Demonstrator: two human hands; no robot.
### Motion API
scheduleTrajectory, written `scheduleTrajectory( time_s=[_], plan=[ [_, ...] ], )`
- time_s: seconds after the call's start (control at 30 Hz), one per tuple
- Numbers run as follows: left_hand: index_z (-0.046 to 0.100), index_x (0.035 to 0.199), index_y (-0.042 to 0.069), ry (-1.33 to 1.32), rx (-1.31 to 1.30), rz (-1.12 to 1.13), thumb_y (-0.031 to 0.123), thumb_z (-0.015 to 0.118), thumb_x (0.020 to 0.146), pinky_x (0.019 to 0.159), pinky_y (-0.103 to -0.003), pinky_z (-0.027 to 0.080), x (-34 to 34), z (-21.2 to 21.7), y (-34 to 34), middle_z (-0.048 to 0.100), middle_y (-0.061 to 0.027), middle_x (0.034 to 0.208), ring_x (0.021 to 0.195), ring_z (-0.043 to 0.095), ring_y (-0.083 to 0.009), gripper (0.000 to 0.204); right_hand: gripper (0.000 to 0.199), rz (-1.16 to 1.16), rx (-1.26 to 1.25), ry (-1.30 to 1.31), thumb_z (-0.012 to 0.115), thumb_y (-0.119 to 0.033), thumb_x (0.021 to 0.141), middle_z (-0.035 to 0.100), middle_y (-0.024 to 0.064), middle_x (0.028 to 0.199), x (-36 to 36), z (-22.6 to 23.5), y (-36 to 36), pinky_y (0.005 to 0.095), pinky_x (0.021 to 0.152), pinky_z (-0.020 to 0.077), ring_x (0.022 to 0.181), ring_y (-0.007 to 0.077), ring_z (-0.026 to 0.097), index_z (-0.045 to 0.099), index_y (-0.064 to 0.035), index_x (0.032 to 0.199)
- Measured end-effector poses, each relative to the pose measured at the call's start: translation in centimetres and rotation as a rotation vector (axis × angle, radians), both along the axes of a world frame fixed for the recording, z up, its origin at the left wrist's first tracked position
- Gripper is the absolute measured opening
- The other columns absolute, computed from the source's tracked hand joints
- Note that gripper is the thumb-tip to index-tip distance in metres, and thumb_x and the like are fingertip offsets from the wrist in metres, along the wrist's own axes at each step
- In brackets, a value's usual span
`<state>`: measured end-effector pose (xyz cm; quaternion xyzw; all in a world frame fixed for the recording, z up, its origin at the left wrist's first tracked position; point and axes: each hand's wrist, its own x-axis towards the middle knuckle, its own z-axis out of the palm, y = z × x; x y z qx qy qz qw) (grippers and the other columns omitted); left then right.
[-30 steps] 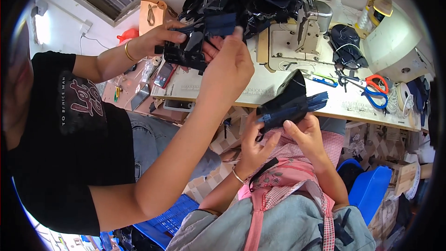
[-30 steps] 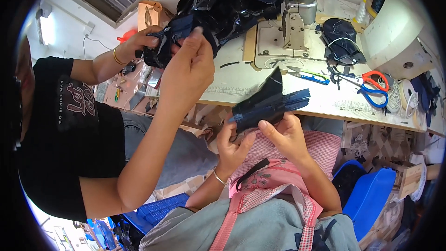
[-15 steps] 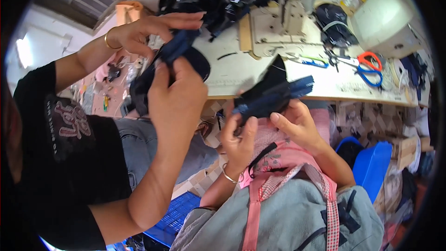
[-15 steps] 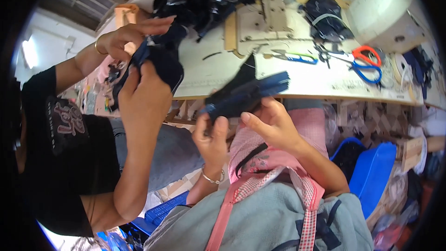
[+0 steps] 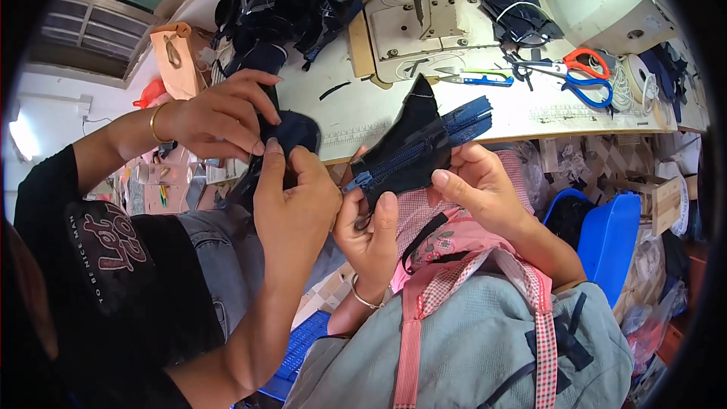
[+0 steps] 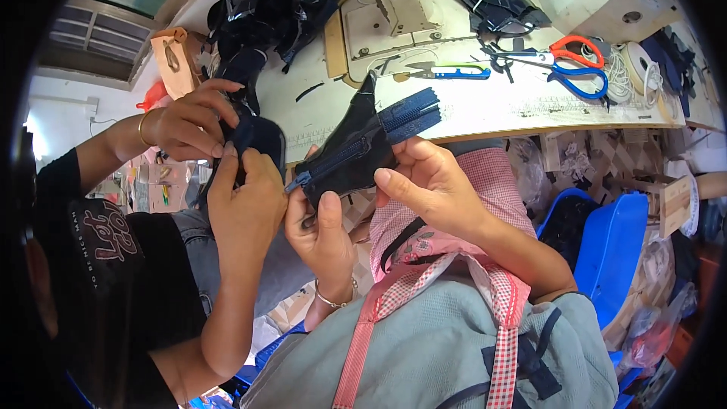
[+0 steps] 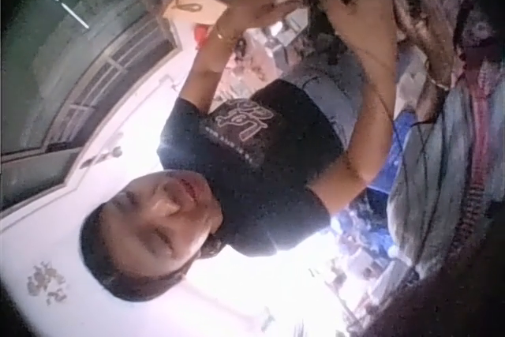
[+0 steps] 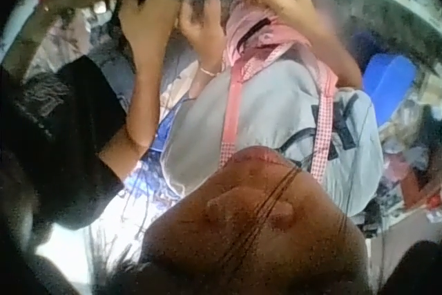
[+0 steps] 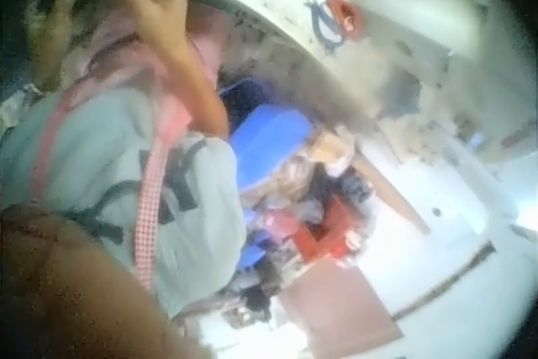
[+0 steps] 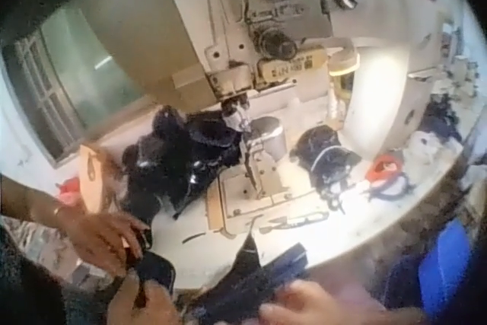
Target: Sewing a zipper onto a shoe component using an industrial sewing machine.
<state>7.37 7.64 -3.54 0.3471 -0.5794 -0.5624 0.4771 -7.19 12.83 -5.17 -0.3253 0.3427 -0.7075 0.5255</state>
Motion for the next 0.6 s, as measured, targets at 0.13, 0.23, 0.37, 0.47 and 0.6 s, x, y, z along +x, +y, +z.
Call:
scheduleTrajectory(
  time_s=[0.13,0.23,0.37,0.47,0.6],
  plan=[
    [0.05,0.117,-0.008,-0.045,0.071,0.009,0.006,0.057,0.086,0.094,-0.028,0.038,0.0,-0.3,-0.2,0.052,-0.0125,0.123,0.104,0.051,-0.014,0.035,0.024,-0.009,0.034,0.0,0.056,-0.005,0.089,0.053,0.0049,0.096,0.0,0.1,-0.1,0.025,0.068,0.0503,0.077,0.0097,0.057,0.047,0.0037,0.11],
    [0.049,0.117,-0.008,-0.05,0.093,-0.021,0.006,0.057,0.086,0.095,-0.028,0.038,0.1,-0.6,-0.5,0.052,-0.0128,0.124,0.105,0.051,-0.0142,0.036,0.026,-0.029,0.05,-0.006,0.056,-0.006,0.089,0.053,0.0038,0.096,0.2,-0.3,-0.4,0.0247,0.068,0.0502,0.077,0.0087,0.057,0.047,0.0034,0.111],
    [0.051,0.107,-0.005,-0.001,0.053,0.012,0.008,0.06,0.086,0.073,-0.021,0.032,-0.7,-1.1,-0.9,0.053,-0.0045,0.098,0.082,0.045,-0.0063,0.026,0.025,-0.028,0.055,-0.021,0.057,-0.006,0.089,0.054,0.0033,0.096,-0.2,-0.5,-0.4,0.0243,0.067,0.05,0.077,0.0084,0.057,0.047,0.0031,0.111],
    [0.054,0.096,-0.001,0.046,0.021,0.036,0.007,0.062,0.086,0.051,-0.014,0.026,-1.1,-1.1,-1.1,0.054,0.0048,0.073,0.059,0.037,0.0023,0.016,0.025,-0.009,0.069,-0.004,0.057,-0.006,0.089,0.054,0.0032,0.095,-0.6,-0.2,-0.3,0.0242,0.067,0.0498,0.077,0.0084,0.057,0.048,0.0029,0.111],
    [0.054,0.099,-0.002,0.039,0.014,0.053,0.007,0.061,0.086,0.055,-0.014,0.031,-1.8,-1.0,-1.0,0.056,0.0028,0.078,0.063,0.041,0.0011,0.017,0.023,-0.008,0.068,0.0,0.057,-0.006,0.089,0.053,0.0027,0.093,-1.2,-0.5,-0.7,0.0243,0.067,0.0497,0.077,0.0088,0.057,0.047,0.0022,0.109]
  ],
)
